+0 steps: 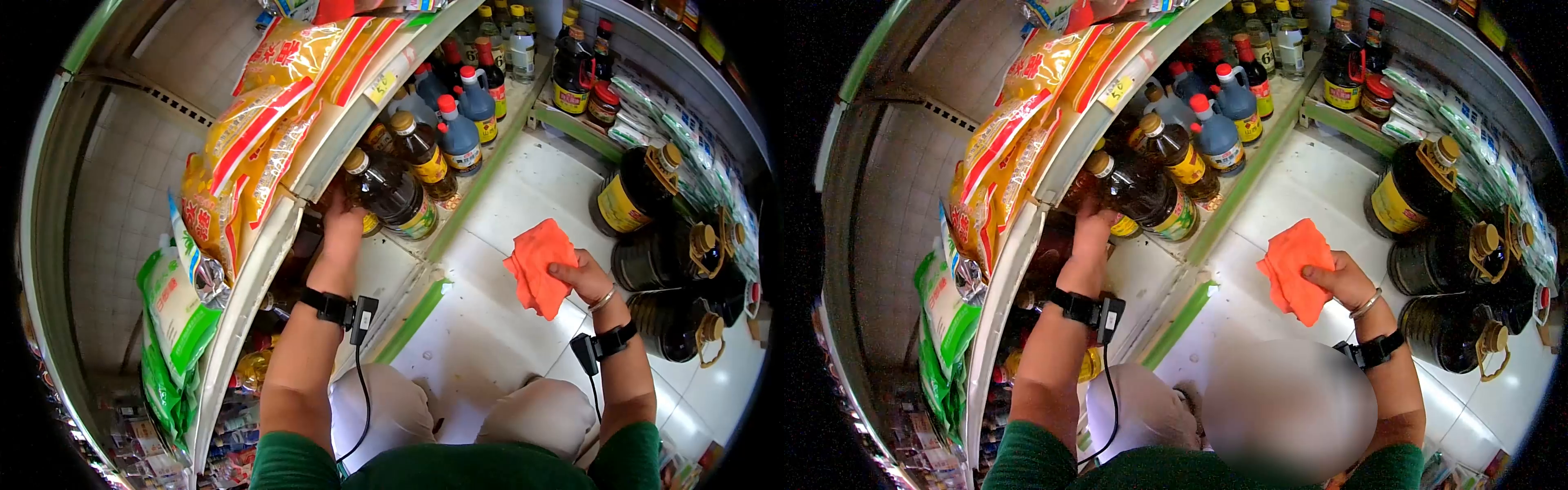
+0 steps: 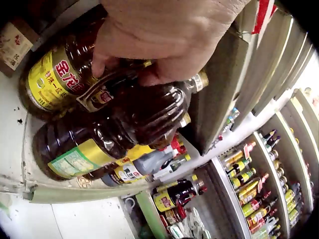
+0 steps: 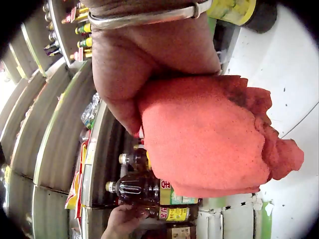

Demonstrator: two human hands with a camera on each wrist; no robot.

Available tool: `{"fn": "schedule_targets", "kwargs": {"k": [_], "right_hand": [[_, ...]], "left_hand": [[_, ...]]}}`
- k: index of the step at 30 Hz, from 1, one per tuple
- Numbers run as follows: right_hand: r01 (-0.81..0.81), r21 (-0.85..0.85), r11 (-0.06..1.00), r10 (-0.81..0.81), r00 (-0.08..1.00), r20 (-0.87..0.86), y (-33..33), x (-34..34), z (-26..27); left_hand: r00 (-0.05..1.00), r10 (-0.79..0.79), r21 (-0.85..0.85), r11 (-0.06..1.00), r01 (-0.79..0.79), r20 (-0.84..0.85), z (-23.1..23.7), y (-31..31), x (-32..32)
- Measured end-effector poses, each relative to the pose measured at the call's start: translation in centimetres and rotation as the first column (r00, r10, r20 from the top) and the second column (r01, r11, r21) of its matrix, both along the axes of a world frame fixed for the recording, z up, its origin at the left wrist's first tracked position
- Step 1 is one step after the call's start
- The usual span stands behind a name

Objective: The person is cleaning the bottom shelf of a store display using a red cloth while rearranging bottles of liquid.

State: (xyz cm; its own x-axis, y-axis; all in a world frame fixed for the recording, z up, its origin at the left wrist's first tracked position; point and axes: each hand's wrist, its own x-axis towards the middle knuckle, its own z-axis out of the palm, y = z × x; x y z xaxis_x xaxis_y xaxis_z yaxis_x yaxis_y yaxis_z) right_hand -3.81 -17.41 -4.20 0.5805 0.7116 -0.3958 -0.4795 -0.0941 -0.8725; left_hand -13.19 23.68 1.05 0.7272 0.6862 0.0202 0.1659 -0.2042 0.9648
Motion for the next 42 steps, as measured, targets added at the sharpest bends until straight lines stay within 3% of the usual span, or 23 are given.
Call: {"fn": "schedule_targets", "kwargs": {"k": [1, 5, 9, 11, 15, 17, 20, 27, 32, 36, 38, 41, 42], "right_hand": [[0.006, -0.004, 1.0, -0.006, 1.0, 0.0, -0.2, -0.1, 0.0], [0.03, -0.021, 0.999, -0.03, 0.999, 0.028, -0.8, -0.4, -0.7], [0.048, 0.006, 0.999, -0.048, 0.998, 0.027, -0.9, -0.4, -1.4], [0.068, 0.018, 0.998, -0.068, 0.997, 0.022, -0.5, -0.7, -1.6], [0.076, 0.017, 0.997, -0.076, 0.997, 0.003, -0.2, -0.9, -2.2], [0.081, 0.015, 0.997, -0.081, 0.997, -0.002, -0.3, -1.1, -2.0], [0.086, 0.011, 0.996, -0.086, 0.996, -0.013, -0.6, -1.4, -2.5], [0.141, -0.027, 0.99, -0.141, 0.99, -0.009, -2.1, -2.1, -2.9], [0.199, -0.068, 0.978, -0.2, 0.98, -0.012, -4.8, -2.2, -4.0], [0.327, -0.074, 0.942, -0.328, 0.945, -0.007, -7.1, -2.1, -5.4], [0.334, -0.073, 0.94, -0.339, 0.939, -0.055, -8.2, -2.2, -4.6], [0.457, -0.008, 0.889, -0.457, 0.889, 0.023, -9.8, -2.7, -3.8], [0.548, 0.002, 0.836, -0.545, 0.832, 0.104, -10.4, -2.9, -3.3]], "left_hand": [[1.0, -0.003, -0.074, 0.997, 0.001, -0.023, -0.4, 0.3, 0.2], [0.989, -0.119, -0.039, 0.992, 0.116, -0.085, -1.2, 2.5, 0.1], [0.971, -0.234, -0.145, 0.963, 0.226, -0.038, 2.6, -0.8, -0.7], [0.953, -0.285, -0.149, 0.952, 0.269, -0.102, 2.9, -1.0, -1.4], [0.947, -0.245, -0.285, 0.941, 0.181, -0.206, 2.8, -0.3, -2.3], [0.956, -0.257, -0.393, 0.901, 0.184, -0.141, 2.2, 0.1, -2.6], [0.951, -0.293, -0.415, 0.881, 0.229, -0.098, 2.8, -1.3, -3.0], [0.937, -0.334, -0.196, 0.93, 0.31, -0.103, 2.4, -4.5, -2.4], [0.935, -0.336, -0.123, 0.939, 0.322, -0.114, 8.0, -8.2, -3.8], [0.834, -0.495, -0.114, 0.869, 0.482, -0.245, 11.5, -11.2, -4.2], [0.748, -0.61, -0.109, 0.789, 0.605, -0.262, 10.7, -12.4, -3.5], [0.637, -0.721, -0.176, 0.688, 0.704, -0.272, 6.9, -15.4, -1.3], [0.55, -0.717, -0.083, 0.637, 0.766, -0.429, 4.2, -15.7, -0.3]]}}
